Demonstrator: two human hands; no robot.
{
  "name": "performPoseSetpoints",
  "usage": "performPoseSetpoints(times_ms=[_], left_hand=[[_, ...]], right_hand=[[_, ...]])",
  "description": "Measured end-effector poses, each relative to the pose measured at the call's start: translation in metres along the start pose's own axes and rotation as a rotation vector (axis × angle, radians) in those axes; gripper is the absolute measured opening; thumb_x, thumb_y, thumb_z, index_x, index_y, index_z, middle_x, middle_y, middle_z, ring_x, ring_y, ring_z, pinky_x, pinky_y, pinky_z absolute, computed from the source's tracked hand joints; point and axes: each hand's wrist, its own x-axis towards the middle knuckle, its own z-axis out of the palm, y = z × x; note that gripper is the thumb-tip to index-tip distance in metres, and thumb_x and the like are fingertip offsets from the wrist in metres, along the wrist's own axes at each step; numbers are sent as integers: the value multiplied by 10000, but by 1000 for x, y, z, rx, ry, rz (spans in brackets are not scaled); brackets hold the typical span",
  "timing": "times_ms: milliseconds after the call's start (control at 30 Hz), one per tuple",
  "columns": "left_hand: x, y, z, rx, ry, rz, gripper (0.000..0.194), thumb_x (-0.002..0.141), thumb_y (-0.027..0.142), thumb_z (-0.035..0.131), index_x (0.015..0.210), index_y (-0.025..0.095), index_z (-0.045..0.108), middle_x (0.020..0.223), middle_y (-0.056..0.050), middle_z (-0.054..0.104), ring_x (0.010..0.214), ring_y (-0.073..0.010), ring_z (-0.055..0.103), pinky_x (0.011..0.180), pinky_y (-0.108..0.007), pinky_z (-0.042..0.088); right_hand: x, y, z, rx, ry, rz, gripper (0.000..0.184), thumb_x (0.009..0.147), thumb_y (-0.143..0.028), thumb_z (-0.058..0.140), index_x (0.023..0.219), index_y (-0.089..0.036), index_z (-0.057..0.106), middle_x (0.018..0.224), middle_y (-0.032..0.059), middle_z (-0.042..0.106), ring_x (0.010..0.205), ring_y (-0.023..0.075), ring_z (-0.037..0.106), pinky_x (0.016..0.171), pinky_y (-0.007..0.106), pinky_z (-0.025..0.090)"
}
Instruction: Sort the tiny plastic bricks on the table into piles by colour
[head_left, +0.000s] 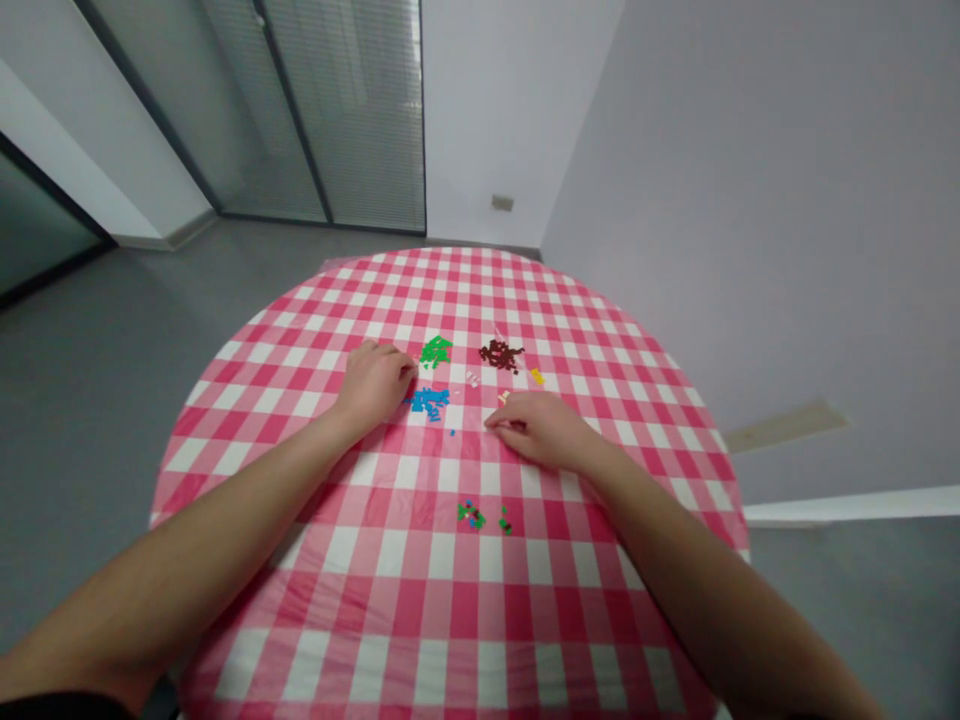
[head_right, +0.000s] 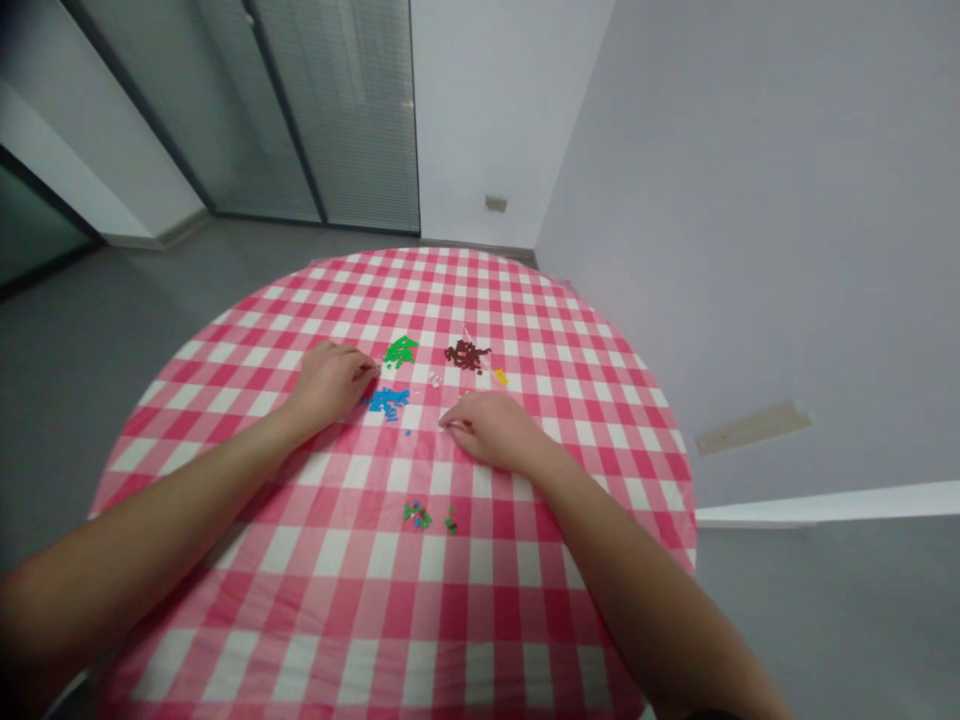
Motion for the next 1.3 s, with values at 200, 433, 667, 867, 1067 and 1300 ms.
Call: performPoseSetpoints(times_ms=[200,433,667,867,1067,1300], left_hand=[[0,0,-1,2,22,0,277,925,253,513,877,217,783,956,-75,781,877,-281,645,835,-426,428],[1,2,1,-21,59,-16,251,921,240,530,905,219,780,922,-67,790,835,-270,659,823,-419,425],[-5,6,1,-19,50,6,301,955,282,499,1021,211,784,914,-98,783,868,-301,629,769,-417,429],[-13,14,-3,13,46,12,342,976,295,453,1065,212,773,835,-102,749,846,-287,626,724,-402,437],[-14,20,-7,3,29,12,347,967,259,453,1175,218,728,878,-100,735,890,-286,634,764,-397,455],[-13,22,-7,-44,-23,61,378,1000,281,405,1253,200,674,940,-117,733,936,-298,624,801,-415,454]], right_hand=[[-6,-37,11,170,-270,-225,215,852,-100,645,947,-209,805,904,29,780,807,157,685,732,257,472],[-5,-43,16,149,-328,-221,166,888,-153,655,942,-204,804,897,42,770,814,161,676,725,256,459],[-6,-44,16,96,-350,-207,163,892,-182,629,908,-198,791,888,46,761,797,171,659,694,266,435],[-7,-50,18,53,-358,-151,111,798,-144,641,795,-193,741,817,26,723,686,143,585,615,258,373],[-8,-50,23,51,-327,-122,56,762,-145,663,759,-184,703,778,21,690,645,127,531,578,249,327],[-9,-47,17,13,-305,-175,146,864,-170,599,810,-176,735,835,42,729,698,153,587,616,276,359]])
